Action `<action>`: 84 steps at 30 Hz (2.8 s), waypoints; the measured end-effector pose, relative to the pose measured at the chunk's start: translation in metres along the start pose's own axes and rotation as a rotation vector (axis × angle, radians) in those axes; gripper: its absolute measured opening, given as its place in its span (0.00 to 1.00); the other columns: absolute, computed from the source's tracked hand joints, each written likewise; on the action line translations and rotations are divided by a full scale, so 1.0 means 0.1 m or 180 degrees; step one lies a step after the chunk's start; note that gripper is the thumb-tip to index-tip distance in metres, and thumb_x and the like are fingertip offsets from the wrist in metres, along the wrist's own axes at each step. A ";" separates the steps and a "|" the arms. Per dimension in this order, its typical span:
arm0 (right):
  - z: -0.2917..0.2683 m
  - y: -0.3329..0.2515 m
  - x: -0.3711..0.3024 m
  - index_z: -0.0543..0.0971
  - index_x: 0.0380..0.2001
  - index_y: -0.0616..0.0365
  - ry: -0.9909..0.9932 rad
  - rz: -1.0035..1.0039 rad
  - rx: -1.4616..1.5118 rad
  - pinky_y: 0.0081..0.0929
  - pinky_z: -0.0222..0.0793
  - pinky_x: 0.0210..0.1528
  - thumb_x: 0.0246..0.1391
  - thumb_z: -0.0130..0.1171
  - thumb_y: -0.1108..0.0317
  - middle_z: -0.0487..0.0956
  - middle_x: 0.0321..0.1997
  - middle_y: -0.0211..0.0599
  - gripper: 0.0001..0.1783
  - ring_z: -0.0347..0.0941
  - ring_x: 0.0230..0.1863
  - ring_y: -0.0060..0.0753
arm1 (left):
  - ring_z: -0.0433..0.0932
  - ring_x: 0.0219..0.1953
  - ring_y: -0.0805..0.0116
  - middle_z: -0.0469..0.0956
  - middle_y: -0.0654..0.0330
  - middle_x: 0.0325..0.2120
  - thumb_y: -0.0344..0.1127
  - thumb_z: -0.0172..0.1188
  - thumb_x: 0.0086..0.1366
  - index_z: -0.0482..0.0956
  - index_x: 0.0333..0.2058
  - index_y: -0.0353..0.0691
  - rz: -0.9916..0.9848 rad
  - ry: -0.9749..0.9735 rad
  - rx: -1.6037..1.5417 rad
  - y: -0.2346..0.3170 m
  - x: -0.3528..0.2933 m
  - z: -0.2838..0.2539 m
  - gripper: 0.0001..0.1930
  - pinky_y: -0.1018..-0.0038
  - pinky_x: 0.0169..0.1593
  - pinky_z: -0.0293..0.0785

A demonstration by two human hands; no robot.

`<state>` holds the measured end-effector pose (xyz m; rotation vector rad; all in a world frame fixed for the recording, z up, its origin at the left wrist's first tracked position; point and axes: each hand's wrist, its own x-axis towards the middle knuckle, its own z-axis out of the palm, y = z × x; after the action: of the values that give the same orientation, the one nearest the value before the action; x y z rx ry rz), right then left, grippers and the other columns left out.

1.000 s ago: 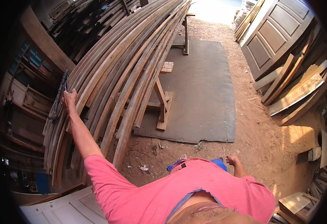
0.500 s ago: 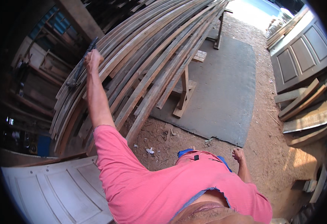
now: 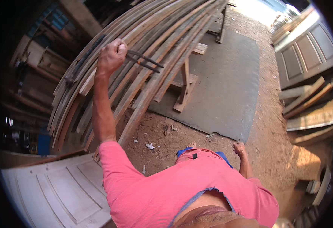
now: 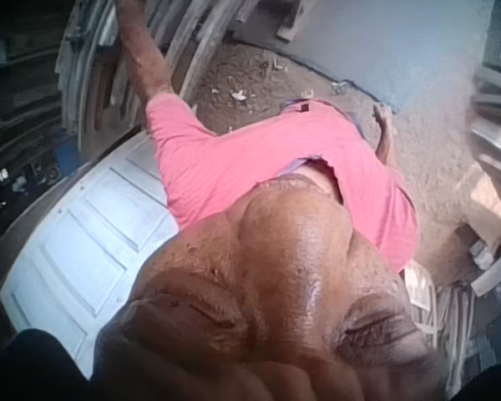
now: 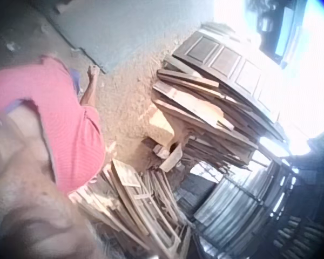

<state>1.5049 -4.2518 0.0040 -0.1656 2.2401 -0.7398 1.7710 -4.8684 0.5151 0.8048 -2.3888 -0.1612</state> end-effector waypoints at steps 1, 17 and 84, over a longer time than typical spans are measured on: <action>-0.05 -0.15 0.05 0.81 0.23 0.67 0.0113 -0.0452 -0.0430 0.43 0.72 0.33 0.55 0.56 0.59 0.83 0.30 0.49 0.19 0.78 0.27 0.43 | 0.82 0.35 0.46 0.81 0.47 0.28 0.40 0.50 0.66 0.79 0.34 0.40 0.0105 -0.0431 -0.0331 0.28 -0.06 0.21 0.12 0.56 0.40 0.76; -0.81 0.48 -1.59 0.79 0.45 0.63 0.1160 -0.1125 0.0875 0.43 0.71 0.47 0.47 0.66 0.41 0.81 0.38 0.52 0.35 0.79 0.45 0.49 | 0.82 0.33 0.45 0.82 0.46 0.28 0.41 0.59 0.64 0.82 0.39 0.39 0.2767 -0.4264 -0.1734 5.01 -2.87 3.17 0.12 0.57 0.38 0.76; -6.82 13.33 -5.72 0.76 0.33 0.60 0.3697 0.2958 0.6279 0.39 0.79 0.29 0.64 0.56 0.57 0.78 0.27 0.40 0.15 0.81 0.29 0.39 | 0.84 0.41 0.50 0.85 0.52 0.37 0.54 0.59 0.57 0.85 0.42 0.46 0.7918 -0.4592 0.0483 18.21 -11.07 7.85 0.21 0.59 0.46 0.79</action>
<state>1.5699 -2.6506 -0.0075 2.3864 0.8862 -2.2050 1.0839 -2.8082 -0.1489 1.9139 1.3623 -0.3790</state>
